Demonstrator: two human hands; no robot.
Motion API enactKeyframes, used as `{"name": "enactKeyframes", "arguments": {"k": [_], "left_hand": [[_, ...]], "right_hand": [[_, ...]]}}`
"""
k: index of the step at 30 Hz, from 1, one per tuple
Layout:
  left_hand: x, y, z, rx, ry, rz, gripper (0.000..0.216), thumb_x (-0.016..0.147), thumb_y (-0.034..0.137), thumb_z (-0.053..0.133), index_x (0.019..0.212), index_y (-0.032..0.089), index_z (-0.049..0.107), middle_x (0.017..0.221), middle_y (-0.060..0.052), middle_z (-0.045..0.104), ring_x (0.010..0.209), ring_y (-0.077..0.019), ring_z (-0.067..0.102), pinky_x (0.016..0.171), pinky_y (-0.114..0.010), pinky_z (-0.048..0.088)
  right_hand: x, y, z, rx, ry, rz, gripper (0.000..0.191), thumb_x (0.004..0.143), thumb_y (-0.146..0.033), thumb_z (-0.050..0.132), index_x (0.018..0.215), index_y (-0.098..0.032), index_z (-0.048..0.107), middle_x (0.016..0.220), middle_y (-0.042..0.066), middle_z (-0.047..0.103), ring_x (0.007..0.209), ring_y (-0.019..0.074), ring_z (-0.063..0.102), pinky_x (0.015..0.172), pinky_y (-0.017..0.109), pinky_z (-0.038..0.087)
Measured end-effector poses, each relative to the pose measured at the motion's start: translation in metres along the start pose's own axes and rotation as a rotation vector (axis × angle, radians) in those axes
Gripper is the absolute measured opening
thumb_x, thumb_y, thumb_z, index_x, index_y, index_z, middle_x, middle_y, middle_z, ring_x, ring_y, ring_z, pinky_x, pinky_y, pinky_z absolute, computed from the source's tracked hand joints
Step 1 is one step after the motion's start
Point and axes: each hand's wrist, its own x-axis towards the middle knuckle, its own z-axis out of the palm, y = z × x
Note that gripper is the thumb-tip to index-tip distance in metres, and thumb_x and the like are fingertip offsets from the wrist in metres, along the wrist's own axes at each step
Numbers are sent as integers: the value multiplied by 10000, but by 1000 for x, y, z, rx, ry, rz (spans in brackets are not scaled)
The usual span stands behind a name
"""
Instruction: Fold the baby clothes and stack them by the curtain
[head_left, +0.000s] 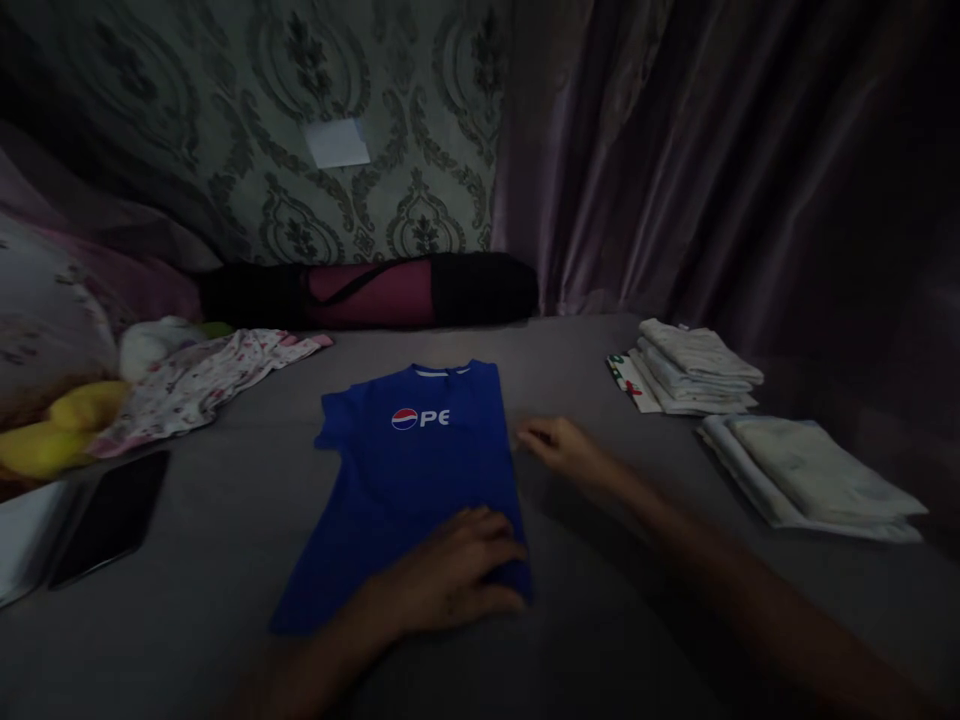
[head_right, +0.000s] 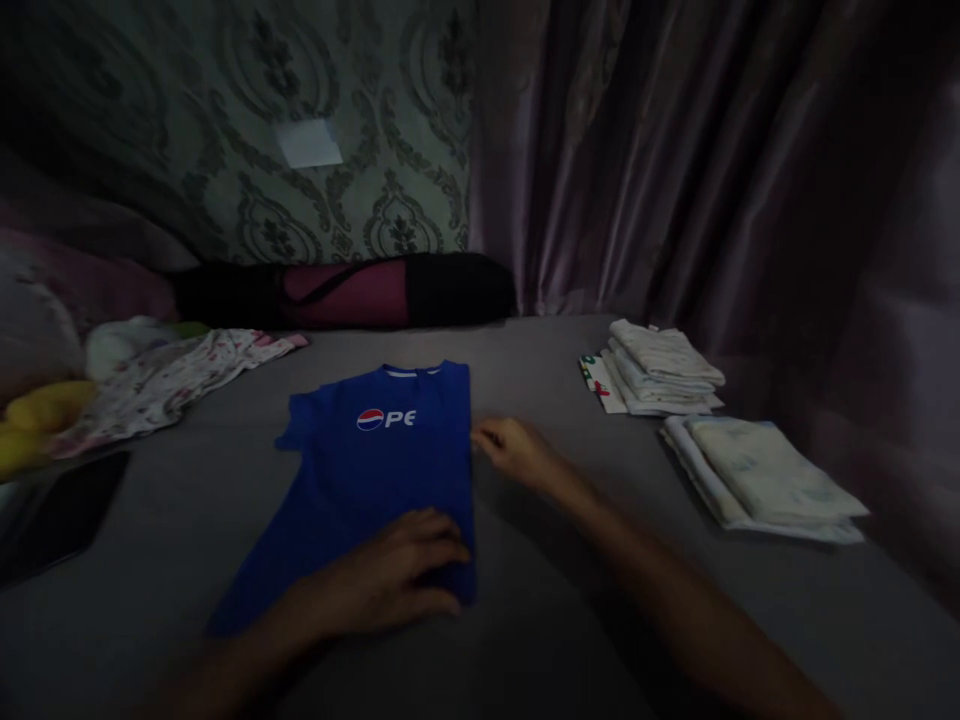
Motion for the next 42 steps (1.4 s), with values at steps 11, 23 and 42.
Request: {"name": "enactKeyframes", "arguments": {"k": [11, 23, 42], "left_hand": [[-6, -12, 44, 303, 250, 92, 227, 906, 337, 541, 1117, 261, 576, 1052, -17, 611, 929, -161, 541, 805, -287, 397], [-2, -14, 62, 385, 300, 187, 151, 896, 301, 580, 792, 192, 566, 760, 36, 573, 753, -112, 504, 724, -281, 353], [-4, -30, 84, 643, 423, 90, 427, 936, 383, 456, 1349, 272, 443, 1388, -83, 506, 1261, -237, 472, 1029, -384, 380]], "right_hand": [[158, 55, -2, -324, 29, 175, 327, 935, -234, 407, 1207, -204, 588, 1122, 72, 667, 1004, 181, 607, 837, 243, 422], [178, 70, -11, -464, -99, 272, 172, 895, -271, 496, 965, -191, 633, 889, 45, 684, 759, 141, 598, 637, 206, 391], [149, 22, 69, -581, -84, 184, 665, 962, -463, 145, 1477, -51, 227, 1558, 126, 170, 1436, 238, 102, 1154, 430, 69]]}}
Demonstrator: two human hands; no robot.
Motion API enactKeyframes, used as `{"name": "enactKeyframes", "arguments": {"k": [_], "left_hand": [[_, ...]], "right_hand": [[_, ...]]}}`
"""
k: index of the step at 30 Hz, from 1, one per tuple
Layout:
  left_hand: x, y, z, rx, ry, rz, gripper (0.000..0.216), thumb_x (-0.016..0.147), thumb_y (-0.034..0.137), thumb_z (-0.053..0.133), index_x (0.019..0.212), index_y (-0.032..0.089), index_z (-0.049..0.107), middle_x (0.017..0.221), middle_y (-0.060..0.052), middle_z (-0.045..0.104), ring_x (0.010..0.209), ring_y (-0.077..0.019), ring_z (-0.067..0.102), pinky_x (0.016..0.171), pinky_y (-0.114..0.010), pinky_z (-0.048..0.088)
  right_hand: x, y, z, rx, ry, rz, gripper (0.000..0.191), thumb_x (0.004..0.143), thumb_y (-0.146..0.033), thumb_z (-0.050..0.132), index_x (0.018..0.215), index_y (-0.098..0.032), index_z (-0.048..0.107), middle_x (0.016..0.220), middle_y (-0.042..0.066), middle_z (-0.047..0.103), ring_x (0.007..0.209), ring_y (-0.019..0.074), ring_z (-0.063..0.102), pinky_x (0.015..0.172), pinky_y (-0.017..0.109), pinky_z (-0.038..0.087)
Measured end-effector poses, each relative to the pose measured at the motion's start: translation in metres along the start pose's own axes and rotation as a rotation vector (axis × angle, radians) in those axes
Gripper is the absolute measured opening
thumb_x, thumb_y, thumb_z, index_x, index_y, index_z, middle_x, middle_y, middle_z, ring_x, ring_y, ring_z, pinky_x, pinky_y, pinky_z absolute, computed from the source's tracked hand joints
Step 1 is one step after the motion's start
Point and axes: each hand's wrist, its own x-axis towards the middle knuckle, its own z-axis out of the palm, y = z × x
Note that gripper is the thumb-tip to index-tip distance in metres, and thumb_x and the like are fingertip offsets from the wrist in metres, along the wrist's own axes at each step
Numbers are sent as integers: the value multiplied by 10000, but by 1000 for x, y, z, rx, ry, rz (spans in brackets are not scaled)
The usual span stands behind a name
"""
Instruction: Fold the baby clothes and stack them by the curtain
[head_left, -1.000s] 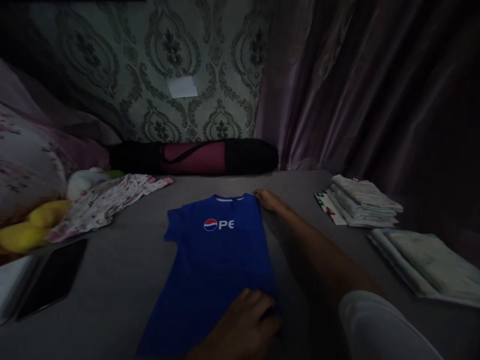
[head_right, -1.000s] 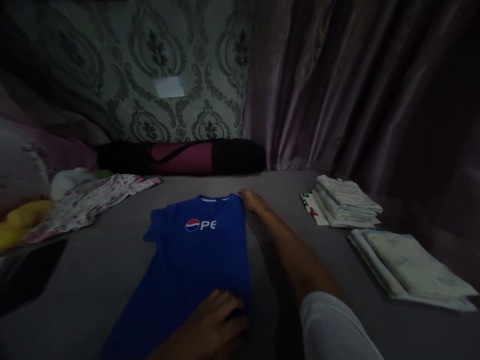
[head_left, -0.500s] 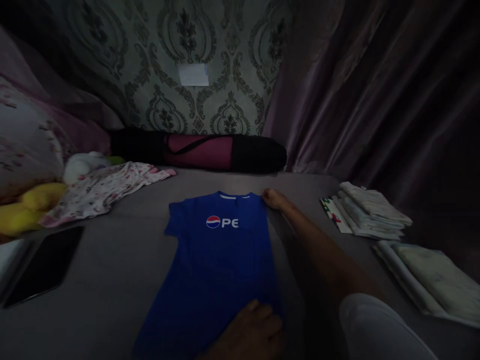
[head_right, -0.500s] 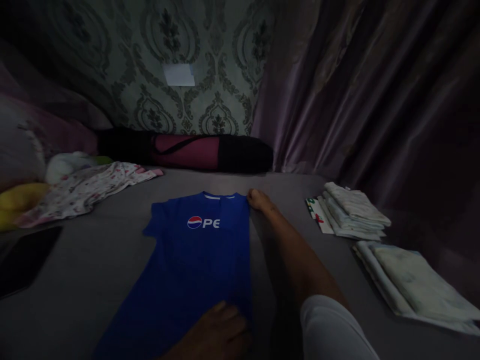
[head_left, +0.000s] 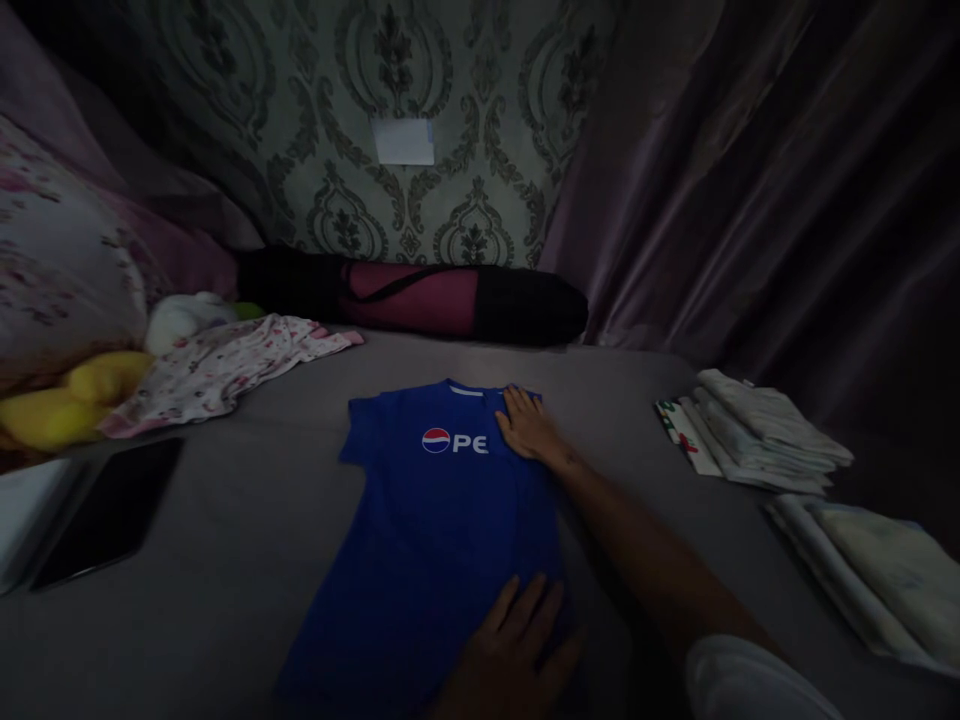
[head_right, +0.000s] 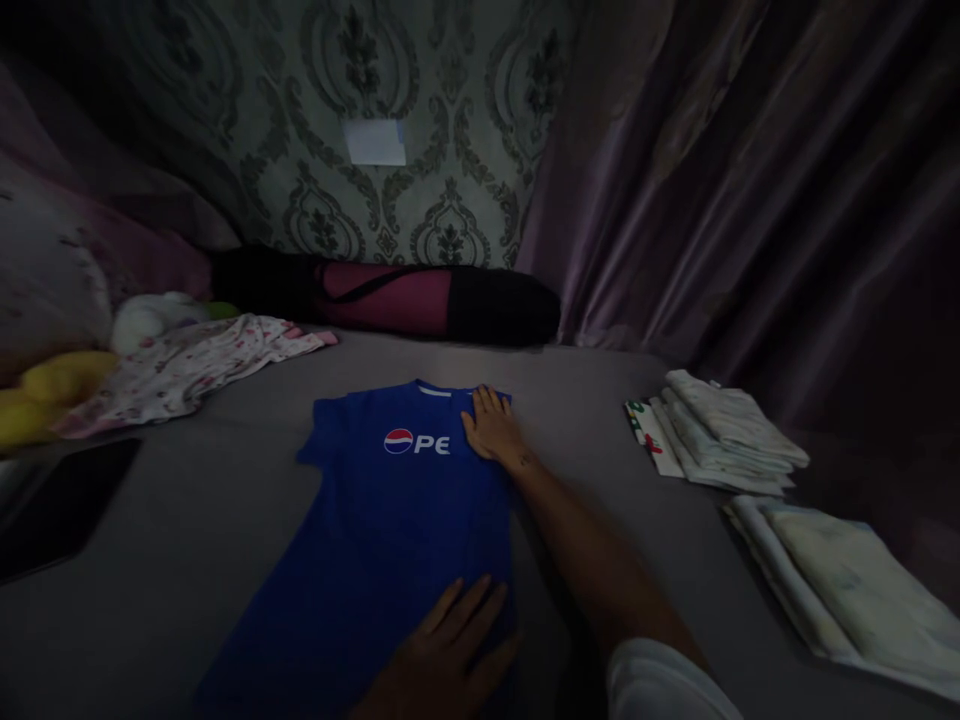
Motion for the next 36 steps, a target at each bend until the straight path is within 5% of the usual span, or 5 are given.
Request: {"name": "enactKeyframes", "arguments": {"k": [7, 13, 19, 28, 36], "left_hand": [[4, 4, -14, -152, -196, -34, 415, 947, 363, 429, 1349, 267, 462, 1436, -126, 443, 1299, -283, 435, 1017, -440, 393], [3, -1, -40, -363, -285, -80, 695, 875, 615, 416, 1434, 208, 351, 1501, -159, 322, 1389, -307, 279, 1092, -488, 307], [8, -20, -70, -417, -167, -314, 525, 968, 446, 330, 1420, 182, 363, 1492, -116, 359, 1404, -233, 261, 1136, -482, 255], [3, -59, -65, -383, -19, -727, 373, 942, 288, 394, 1237, 119, 545, 1322, -141, 564, 1279, -244, 473, 1081, -439, 368], [-2, -72, -75, -408, 72, -859, 332, 944, 267, 374, 1189, 155, 567, 1216, -99, 631, 1147, -217, 579, 1003, -354, 442]], "right_hand": [[7, 0, 6, 14, 45, 47, 661, 953, -460, 202, 1479, -60, 231, 1554, 107, 195, 1429, 241, 124, 1155, 424, 65], [2, 1, -7, 80, 3, 18, 627, 969, -433, 170, 1481, -76, 227, 1555, 115, 187, 1434, 222, 118, 1155, 427, 59], [-26, -8, -12, 76, 60, -89, 628, 967, -427, 154, 1489, -80, 201, 1563, 115, 148, 1441, 224, 71, 1154, 451, 35], [-40, -18, -5, 110, -5, -5, 635, 967, -430, 139, 1483, -69, 220, 1555, 124, 182, 1438, 222, 101, 1156, 417, 77], [-117, -32, -1, 85, 26, -58, 664, 963, -473, 163, 1481, -64, 234, 1550, 135, 190, 1436, 236, 114, 1159, 421, 95]]}}
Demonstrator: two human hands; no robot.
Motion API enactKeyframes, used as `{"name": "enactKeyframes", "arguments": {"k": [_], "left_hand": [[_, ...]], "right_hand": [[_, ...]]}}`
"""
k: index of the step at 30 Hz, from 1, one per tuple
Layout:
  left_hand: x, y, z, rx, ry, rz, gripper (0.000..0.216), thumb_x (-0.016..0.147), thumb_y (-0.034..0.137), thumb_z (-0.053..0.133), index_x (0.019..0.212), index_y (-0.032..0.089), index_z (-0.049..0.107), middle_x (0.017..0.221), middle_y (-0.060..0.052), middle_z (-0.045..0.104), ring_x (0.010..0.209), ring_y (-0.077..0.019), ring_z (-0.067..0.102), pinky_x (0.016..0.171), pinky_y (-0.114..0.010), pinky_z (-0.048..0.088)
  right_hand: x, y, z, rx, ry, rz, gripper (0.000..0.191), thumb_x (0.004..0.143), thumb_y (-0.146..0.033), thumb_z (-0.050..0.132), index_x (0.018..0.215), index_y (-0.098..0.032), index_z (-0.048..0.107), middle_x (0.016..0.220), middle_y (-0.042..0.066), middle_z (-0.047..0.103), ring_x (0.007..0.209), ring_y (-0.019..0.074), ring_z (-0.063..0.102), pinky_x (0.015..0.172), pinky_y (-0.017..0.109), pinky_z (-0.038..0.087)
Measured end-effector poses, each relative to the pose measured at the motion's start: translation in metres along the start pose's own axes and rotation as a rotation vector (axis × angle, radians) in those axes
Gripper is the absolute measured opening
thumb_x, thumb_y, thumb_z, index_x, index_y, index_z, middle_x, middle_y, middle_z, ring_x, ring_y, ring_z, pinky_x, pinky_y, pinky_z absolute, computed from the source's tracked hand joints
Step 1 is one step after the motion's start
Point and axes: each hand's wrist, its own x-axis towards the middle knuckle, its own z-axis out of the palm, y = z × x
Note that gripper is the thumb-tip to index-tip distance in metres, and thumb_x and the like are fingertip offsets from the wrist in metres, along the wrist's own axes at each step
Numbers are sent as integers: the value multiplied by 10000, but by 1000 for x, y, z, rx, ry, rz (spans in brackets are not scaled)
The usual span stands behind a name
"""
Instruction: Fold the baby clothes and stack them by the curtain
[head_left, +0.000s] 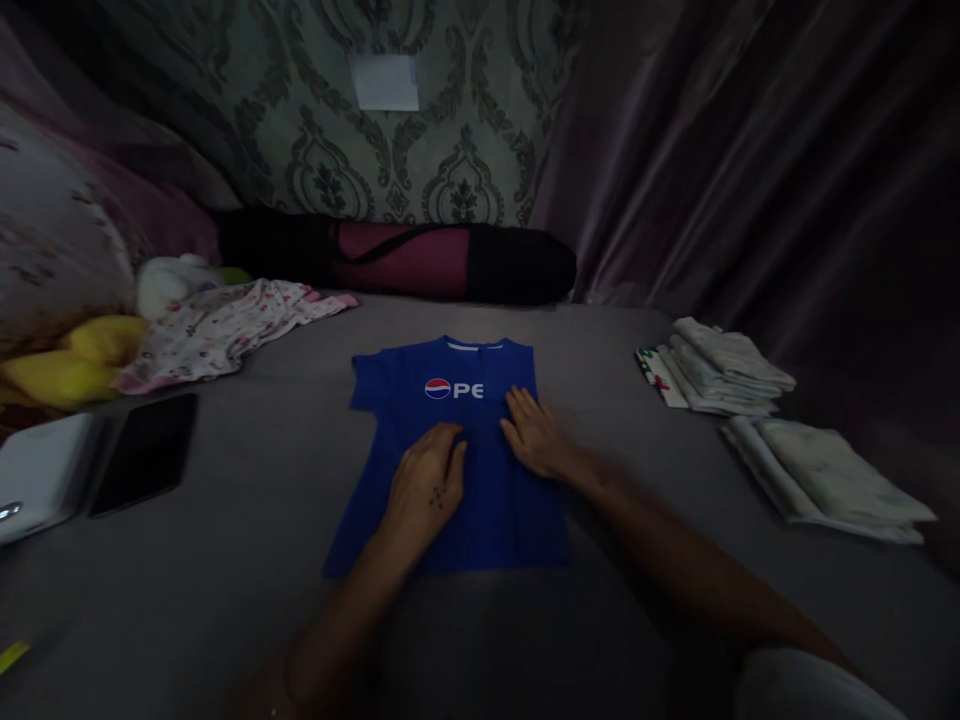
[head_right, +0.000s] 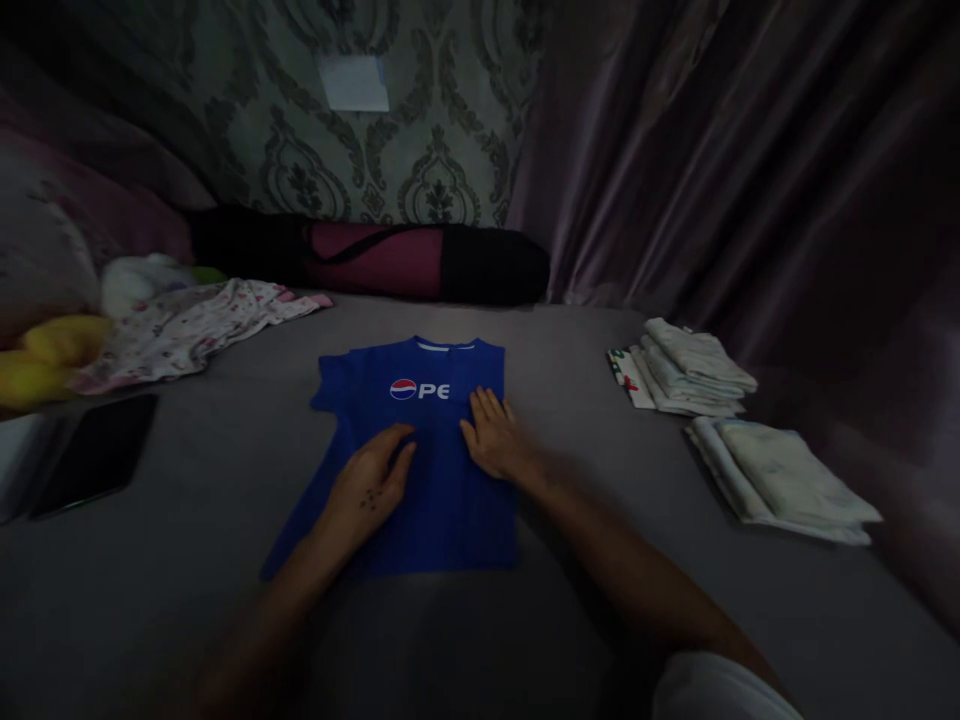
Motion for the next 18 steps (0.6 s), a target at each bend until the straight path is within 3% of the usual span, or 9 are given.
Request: {"name": "enactKeyframes", "arguments": {"k": [4, 8, 13, 18], "left_hand": [[1, 0, -2, -24, -51, -41, 344, 944, 273, 369, 1194, 145, 568, 1180, -99, 645, 1095, -219, 601, 966, -347, 457], [4, -2, -6, -52, -67, -129, 347, 934, 292, 385, 1192, 165, 579, 1154, -90, 657, 1044, -220, 620, 916, -336, 474], [12, -26, -29, -15, 27, -244, 361, 926, 332, 387, 1174, 169, 592, 1052, -95, 689, 930, -216, 645, 836, -316, 475], [8, -57, -63, 187, -1, -392, 328, 927, 329, 363, 1058, 177, 622, 954, -96, 700, 864, -222, 649, 718, -281, 441]], "right_hand": [[-7, -6, 11, -43, 31, 16, 638, 965, -441, 194, 1477, -63, 248, 1546, 133, 204, 1433, 232, 132, 1162, 417, 91], [-13, -10, 0, -5, 45, 14, 610, 971, -413, 197, 1478, -79, 253, 1540, 132, 221, 1431, 236, 144, 1161, 436, 127], [-67, -28, -19, 65, 42, -137, 605, 967, -461, 236, 1514, -224, 132, 1560, 41, 159, 1435, 221, 111, 1169, 472, 156], [-110, -35, -3, 84, -40, -194, 606, 958, -465, 293, 1502, -291, 92, 1541, 13, 194, 1422, 233, 171, 1165, 501, 191]]}}
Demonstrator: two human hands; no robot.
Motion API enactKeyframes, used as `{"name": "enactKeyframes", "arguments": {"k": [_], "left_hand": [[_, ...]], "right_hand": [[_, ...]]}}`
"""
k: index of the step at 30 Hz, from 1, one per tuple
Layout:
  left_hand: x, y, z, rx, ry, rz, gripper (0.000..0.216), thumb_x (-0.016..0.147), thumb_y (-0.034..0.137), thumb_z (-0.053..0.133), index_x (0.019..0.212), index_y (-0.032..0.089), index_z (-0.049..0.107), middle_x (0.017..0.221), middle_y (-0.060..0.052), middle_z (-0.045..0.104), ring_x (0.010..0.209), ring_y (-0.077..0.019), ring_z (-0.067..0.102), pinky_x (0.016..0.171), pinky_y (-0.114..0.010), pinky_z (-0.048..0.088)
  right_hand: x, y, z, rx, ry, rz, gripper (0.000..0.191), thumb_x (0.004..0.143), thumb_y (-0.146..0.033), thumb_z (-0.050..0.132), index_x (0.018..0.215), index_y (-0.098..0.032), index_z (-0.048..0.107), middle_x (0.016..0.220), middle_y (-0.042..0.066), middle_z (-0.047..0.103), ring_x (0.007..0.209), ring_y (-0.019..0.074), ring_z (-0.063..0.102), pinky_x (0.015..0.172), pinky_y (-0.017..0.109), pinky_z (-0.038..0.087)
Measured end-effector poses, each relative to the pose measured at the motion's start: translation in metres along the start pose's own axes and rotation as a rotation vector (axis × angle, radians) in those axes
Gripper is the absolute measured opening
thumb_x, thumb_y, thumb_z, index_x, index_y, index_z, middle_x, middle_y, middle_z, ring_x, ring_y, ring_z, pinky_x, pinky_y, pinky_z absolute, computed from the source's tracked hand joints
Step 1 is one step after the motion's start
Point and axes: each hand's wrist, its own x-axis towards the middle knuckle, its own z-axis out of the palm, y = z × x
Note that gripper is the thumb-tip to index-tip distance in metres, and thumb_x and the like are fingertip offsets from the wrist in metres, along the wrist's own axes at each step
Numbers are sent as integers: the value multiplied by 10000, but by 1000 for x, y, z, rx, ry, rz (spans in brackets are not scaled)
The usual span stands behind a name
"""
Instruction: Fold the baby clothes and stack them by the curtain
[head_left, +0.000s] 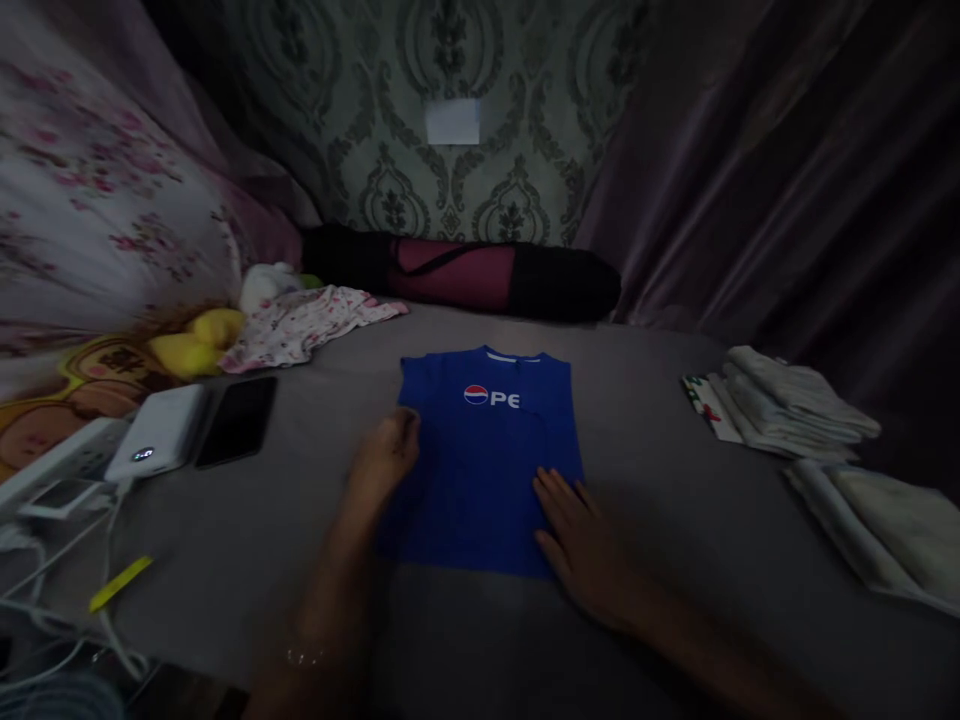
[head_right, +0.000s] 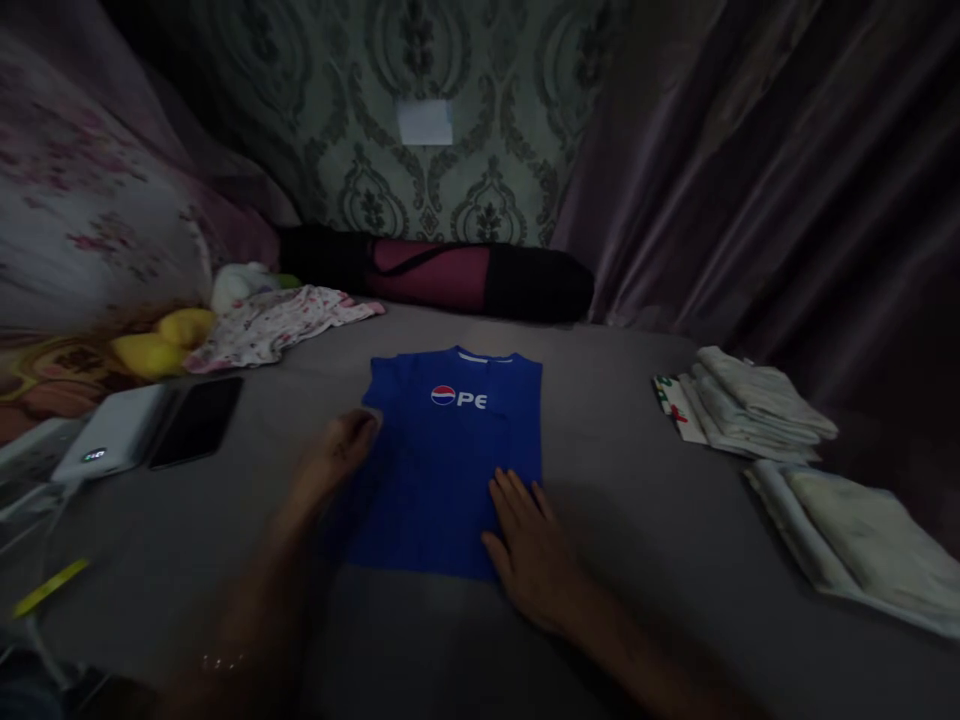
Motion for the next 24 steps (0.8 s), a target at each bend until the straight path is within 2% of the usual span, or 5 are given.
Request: {"name": "enactKeyframes", "arguments": {"k": [5, 10, 13, 16, 24], "left_hand": [[-4, -17, -12, 163, -142, -52, 370, 922, 413, 362, 865, 173, 638, 861, -98, 700, 795, -200, 652, 637, -249, 406], [-7, -18, -14, 223, -225, -56, 363, 910, 418, 391, 863, 168, 650, 917, -123, 701, 853, -231, 660, 656, -277, 422], [-10, -15, -15, 215, -266, -49, 310, 882, 400, 451, 902, 169, 657, 946, -121, 703, 877, -252, 661, 662, -288, 433], [-11, -12, -18, 207, -315, -58, 276, 857, 392, 493, 920, 183, 662, 942, -106, 709, 883, -243, 665, 662, -272, 443], [-10, -8, -25, 219, -394, -39, 286, 820, 394, 529, 937, 172, 667, 972, -114, 702, 947, -271, 655, 718, -292, 458]], "right_hand": [[-3, 6, 16, -33, -17, 16, 602, 945, -485, 307, 1496, -283, 171, 1525, 27, 239, 1409, 235, 221, 1151, 515, 226], [25, 3, -19, -73, -131, 7, 544, 871, -555, 441, 1326, -275, 538, 1405, 106, 471, 1254, 298, 484, 995, 462, 436], [78, -13, -46, 3, -220, 27, 370, 918, -463, 389, 1061, -286, 682, 1027, 88, 711, 892, 240, 675, 756, 373, 517], [152, -36, -50, 159, -243, -10, 338, 919, -395, 414, 813, -225, 687, 764, 44, 715, 656, 164, 654, 591, 263, 481], [309, -90, 2, 257, -154, 192, 271, 907, -246, 448, 808, -140, 676, 734, 63, 710, 557, 125, 650, 520, 188, 470]]}}
